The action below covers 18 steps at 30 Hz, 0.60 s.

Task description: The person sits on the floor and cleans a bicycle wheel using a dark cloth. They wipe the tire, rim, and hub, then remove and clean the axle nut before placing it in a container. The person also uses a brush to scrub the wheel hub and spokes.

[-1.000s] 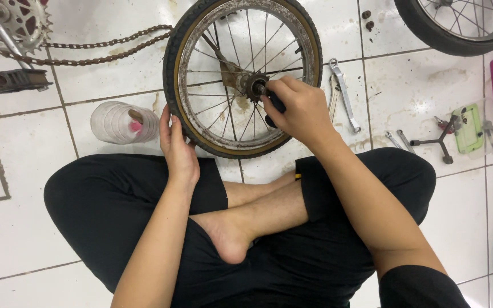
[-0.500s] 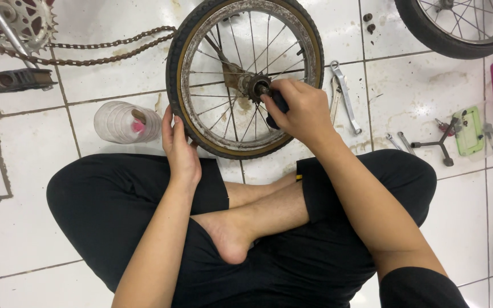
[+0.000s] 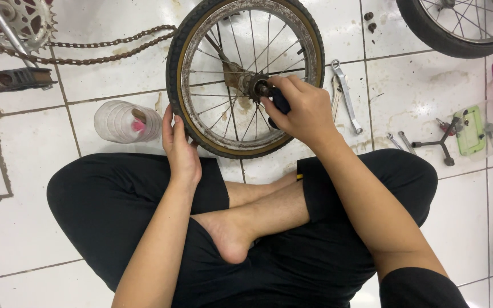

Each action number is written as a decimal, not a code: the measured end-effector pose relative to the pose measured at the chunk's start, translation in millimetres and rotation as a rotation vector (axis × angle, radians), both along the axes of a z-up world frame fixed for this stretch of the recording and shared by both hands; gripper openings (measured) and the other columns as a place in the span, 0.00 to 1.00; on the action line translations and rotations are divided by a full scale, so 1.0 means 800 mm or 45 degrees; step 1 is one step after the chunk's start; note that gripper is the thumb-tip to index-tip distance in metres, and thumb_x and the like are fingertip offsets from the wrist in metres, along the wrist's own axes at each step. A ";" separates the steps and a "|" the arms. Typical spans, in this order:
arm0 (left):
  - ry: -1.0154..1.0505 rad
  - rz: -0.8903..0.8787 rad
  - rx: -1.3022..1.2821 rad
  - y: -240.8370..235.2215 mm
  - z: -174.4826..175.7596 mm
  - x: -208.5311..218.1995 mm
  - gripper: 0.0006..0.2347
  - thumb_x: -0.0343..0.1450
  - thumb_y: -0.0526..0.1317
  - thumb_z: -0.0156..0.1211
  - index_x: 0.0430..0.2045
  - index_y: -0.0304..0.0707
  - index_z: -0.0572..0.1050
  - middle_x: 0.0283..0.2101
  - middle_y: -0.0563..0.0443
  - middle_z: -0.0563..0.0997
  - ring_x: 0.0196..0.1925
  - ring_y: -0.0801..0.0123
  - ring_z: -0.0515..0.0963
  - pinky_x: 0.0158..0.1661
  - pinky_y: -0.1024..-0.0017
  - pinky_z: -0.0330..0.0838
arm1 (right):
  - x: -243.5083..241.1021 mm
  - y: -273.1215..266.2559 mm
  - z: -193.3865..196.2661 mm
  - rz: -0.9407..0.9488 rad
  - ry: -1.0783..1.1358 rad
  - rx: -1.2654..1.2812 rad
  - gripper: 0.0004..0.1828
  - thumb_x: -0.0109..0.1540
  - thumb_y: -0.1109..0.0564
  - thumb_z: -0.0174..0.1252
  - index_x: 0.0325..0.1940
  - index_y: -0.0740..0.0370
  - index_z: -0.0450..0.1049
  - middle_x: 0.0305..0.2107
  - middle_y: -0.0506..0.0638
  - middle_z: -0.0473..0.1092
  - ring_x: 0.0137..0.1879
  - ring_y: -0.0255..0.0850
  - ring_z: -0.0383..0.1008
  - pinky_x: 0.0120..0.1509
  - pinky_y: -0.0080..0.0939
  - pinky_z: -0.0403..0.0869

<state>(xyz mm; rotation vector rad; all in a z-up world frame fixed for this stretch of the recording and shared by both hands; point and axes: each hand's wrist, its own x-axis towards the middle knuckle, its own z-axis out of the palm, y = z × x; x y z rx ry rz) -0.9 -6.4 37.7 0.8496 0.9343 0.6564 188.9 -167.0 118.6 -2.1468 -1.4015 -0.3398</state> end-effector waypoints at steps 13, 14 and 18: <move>0.141 -0.114 0.317 -0.006 -0.013 -0.014 0.26 0.82 0.44 0.52 0.74 0.47 0.48 0.70 0.29 0.52 0.73 0.42 0.54 0.68 0.40 0.48 | 0.027 -0.038 0.070 0.035 0.661 -0.459 0.11 0.62 0.54 0.67 0.40 0.64 0.80 0.27 0.63 0.76 0.39 0.64 0.79 0.44 0.57 0.75; 0.114 -0.115 0.213 -0.005 -0.012 -0.014 0.26 0.82 0.46 0.52 0.74 0.48 0.49 0.70 0.31 0.54 0.73 0.44 0.54 0.66 0.38 0.48 | 0.030 -0.043 0.072 -0.039 0.833 -0.657 0.12 0.62 0.51 0.64 0.41 0.64 0.81 0.29 0.66 0.77 0.42 0.67 0.79 0.49 0.59 0.74; 0.142 -0.130 0.065 -0.004 -0.018 -0.003 0.23 0.80 0.51 0.53 0.70 0.51 0.57 0.67 0.41 0.61 0.67 0.54 0.61 0.60 0.42 0.53 | 0.032 -0.046 0.058 -0.086 1.037 -0.818 0.16 0.62 0.51 0.62 0.44 0.67 0.82 0.34 0.69 0.79 0.48 0.66 0.79 0.57 0.61 0.74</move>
